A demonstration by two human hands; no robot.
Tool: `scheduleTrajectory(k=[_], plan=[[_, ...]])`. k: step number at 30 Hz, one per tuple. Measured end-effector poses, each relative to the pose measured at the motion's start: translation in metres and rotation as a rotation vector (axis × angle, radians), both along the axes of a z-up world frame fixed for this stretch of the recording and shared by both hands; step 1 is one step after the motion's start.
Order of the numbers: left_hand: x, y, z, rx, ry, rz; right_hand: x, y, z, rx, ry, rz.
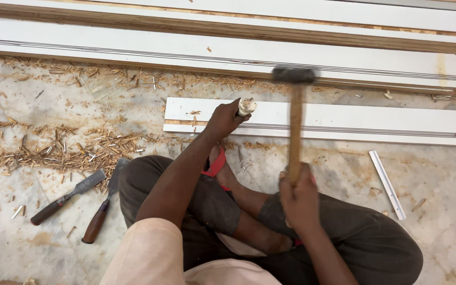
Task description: The person sits on the floor and uses a hammer and chisel to carve a groove along a long white wooden plank. They repeatedly strike the chisel to remove wood shavings and then use a knife to clear debris from the groove.
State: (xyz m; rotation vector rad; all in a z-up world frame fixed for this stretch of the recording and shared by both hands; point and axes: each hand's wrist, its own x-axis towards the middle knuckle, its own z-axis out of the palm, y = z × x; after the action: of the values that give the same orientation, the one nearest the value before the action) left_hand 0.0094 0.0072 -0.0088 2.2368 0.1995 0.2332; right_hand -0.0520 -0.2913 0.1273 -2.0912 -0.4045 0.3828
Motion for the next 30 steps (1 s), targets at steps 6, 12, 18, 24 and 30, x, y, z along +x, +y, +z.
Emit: scheduleTrajectory(k=[6,12,18,24,30], plan=[[0.01,-0.004,0.001,0.087,0.008,-0.05,0.013,-0.01,0.005,-0.067,0.244,0.027],[0.027,-0.006,0.001,0.154,0.081,-0.113,0.007,0.001,-0.002,0.082,0.253,-0.139],[0.041,-0.027,-0.003,0.342,0.21,-0.187,0.018,-0.021,-0.014,0.248,0.505,-0.198],[0.063,-0.028,-0.006,0.381,0.244,-0.278,0.02,-0.019,-0.025,0.438,0.533,-0.336],[0.073,-0.04,-0.003,0.459,0.346,-0.325,0.023,-0.014,-0.029,0.313,0.759,-0.321]])
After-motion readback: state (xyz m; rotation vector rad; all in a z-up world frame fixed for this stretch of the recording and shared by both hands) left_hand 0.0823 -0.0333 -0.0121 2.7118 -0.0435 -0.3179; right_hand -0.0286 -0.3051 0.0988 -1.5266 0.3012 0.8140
